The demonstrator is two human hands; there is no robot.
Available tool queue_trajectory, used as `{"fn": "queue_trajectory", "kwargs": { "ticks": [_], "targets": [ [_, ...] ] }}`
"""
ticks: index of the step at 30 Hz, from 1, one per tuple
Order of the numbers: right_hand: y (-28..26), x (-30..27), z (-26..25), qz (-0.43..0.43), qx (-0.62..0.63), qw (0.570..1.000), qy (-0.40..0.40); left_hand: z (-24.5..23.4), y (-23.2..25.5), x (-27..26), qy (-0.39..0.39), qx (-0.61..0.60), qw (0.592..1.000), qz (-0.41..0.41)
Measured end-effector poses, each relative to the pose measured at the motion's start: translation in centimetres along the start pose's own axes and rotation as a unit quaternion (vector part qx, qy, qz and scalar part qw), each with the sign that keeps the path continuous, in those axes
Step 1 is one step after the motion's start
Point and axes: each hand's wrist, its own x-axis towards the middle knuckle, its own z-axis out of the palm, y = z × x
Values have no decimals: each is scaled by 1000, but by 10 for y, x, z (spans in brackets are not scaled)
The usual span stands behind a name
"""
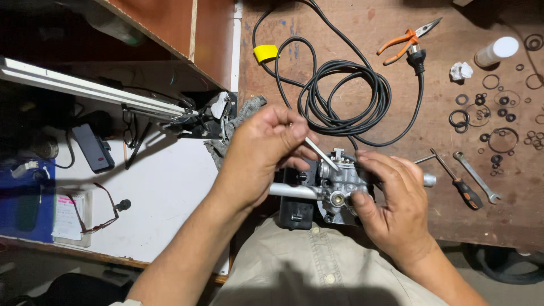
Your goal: The person assembles a mechanical component, likely a carburetor, on a workbench. They use an Allen wrench to tighten screws and adjust parts, then insert a small metal pin into the assembly. The person rotates the component to access different sides and continues tightening with the wrench.
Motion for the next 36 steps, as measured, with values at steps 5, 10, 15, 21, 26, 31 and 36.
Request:
{"fn": "queue_trajectory", "kwargs": {
  "ticks": [5, 10, 15, 21, 26, 31, 36],
  "targets": [
    [-28, 23, -28, -4, 5, 999, -44, 14, -42, -31, 59, -105, 993, 9],
    [-32, 56, -51, 33, 7, 994, -101, 17, -39, -51, 44, 412, 874, 252],
    [-27, 87, -49, -74, -34, 978, -193, 16, -54, -47, 53, 584, 727, 356],
    [-22, 102, -49, -143, -73, 959, -234, 15, -57, -43, 50, 602, 711, 360],
    [-26, 108, -56, -165, -69, 950, -257, 15, -57, -46, 47, 599, 701, 385],
    [-42, 112, -64, -169, -89, 940, -283, 13, -59, -44, 38, 604, 681, 412],
    [-48, 78, -53, -77, -148, 948, -270, 18, -65, -39, 68, 593, 677, 430]
  ]
}}
